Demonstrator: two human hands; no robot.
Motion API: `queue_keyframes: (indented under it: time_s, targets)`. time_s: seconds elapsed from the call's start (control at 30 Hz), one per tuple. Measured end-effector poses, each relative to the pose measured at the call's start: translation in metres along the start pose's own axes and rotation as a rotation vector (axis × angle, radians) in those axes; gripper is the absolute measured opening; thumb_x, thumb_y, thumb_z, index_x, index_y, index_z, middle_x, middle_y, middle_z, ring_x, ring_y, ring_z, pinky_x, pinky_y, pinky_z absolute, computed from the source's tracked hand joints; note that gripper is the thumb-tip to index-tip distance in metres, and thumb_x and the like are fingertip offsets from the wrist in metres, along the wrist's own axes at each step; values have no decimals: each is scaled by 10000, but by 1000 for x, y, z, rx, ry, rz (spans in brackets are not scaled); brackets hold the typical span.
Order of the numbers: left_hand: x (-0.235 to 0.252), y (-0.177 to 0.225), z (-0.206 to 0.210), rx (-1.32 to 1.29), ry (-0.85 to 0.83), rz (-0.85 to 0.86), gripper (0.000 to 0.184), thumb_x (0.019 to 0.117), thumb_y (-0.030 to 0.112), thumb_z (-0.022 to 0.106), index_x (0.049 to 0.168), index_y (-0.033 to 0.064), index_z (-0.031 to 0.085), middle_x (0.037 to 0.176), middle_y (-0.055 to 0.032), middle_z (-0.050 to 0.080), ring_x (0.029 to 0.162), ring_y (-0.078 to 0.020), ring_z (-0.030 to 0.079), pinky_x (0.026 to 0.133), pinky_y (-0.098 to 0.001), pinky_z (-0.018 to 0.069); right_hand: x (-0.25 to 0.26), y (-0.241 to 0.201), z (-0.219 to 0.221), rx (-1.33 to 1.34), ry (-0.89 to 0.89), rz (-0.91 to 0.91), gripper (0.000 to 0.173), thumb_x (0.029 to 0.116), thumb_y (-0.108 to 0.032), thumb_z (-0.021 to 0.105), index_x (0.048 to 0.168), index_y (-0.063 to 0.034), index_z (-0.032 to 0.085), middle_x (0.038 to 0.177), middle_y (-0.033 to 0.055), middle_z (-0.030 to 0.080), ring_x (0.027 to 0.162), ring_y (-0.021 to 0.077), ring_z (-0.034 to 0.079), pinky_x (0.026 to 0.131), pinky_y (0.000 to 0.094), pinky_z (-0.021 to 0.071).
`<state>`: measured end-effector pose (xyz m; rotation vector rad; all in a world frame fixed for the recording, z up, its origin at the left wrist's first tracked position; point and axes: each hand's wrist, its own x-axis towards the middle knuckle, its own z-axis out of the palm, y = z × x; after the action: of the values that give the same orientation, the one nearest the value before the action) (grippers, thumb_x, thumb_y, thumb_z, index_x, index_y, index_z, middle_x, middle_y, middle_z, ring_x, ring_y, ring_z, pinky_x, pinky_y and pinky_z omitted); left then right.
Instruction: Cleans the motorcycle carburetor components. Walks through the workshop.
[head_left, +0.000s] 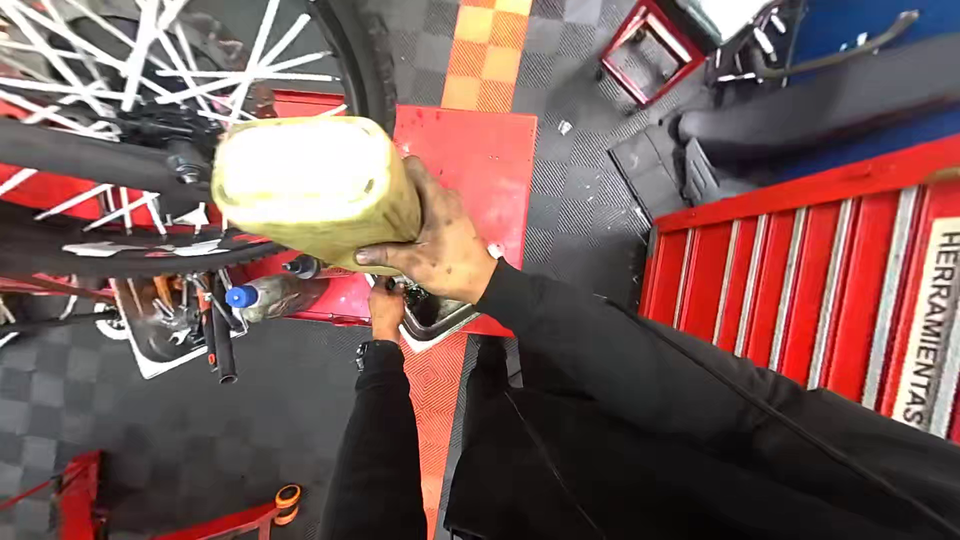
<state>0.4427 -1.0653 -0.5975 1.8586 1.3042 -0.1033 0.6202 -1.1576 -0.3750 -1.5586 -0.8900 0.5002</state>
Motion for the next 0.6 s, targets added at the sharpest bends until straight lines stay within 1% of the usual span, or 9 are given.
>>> queue_keyframes:
  time_s: [0.07,0.17,0.2,0.27,0.37,0.43,0.53,0.6]
  targets:
    - [1,-6,0,8,8,10,382,969,178,666,1303,-1,620,1202,-249,675,1153,-390,644,1033,-628,469,1,3,-1,17,-6,-9,779,692,-255,945,1333,-20,568,1096,89,732,1034,155,712,928,392,600]
    - [4,-13,-7,16,4,40,365,942,118,698,1298,48,654,1276,-211,649,1171,-358,637,1038,-588,485,2,7,-1,67,35,-46,778,689,-219,950,1324,15,567,1092,108,731,1027,162,717,918,381,607]
    - [5,-12,-10,27,2,46,359,930,115,715,1281,56,670,1275,-205,651,1173,-351,636,1038,-584,484,3,7,-1,98,49,-44,777,685,-202,950,1320,24,563,1095,111,728,1032,158,715,925,375,606]
    - [8,-12,-14,63,4,61,330,913,137,739,1223,36,692,1213,-208,677,1145,-353,648,1026,-596,486,5,4,0,153,49,-45,788,677,-167,950,1325,39,553,1113,118,719,1053,154,706,947,361,600]
    - [11,-11,-18,76,5,62,301,913,152,744,1157,-14,687,1106,-222,703,1068,-356,673,990,-600,498,11,3,5,170,25,-67,768,682,-166,948,1316,33,561,1110,110,721,1054,150,706,946,362,601]
    - [16,-13,-21,77,-25,61,312,925,141,727,1197,-5,683,1121,-211,707,1086,-340,676,1009,-589,496,14,3,8,162,31,-65,768,688,-176,946,1318,31,561,1113,109,718,1056,149,702,945,358,597]
    - [16,-9,-28,120,-71,57,259,948,143,691,1164,1,693,1080,-199,715,1060,-332,680,994,-587,499,15,1,11,200,38,-56,788,689,-166,946,1331,50,544,1128,123,710,1073,152,697,963,352,591]
    - [17,-4,-32,140,-104,29,250,965,140,672,1165,-9,690,1108,-214,705,1087,-349,666,1010,-594,483,17,-2,12,214,44,-69,802,688,-160,946,1340,64,538,1134,133,712,1075,159,699,970,358,589]
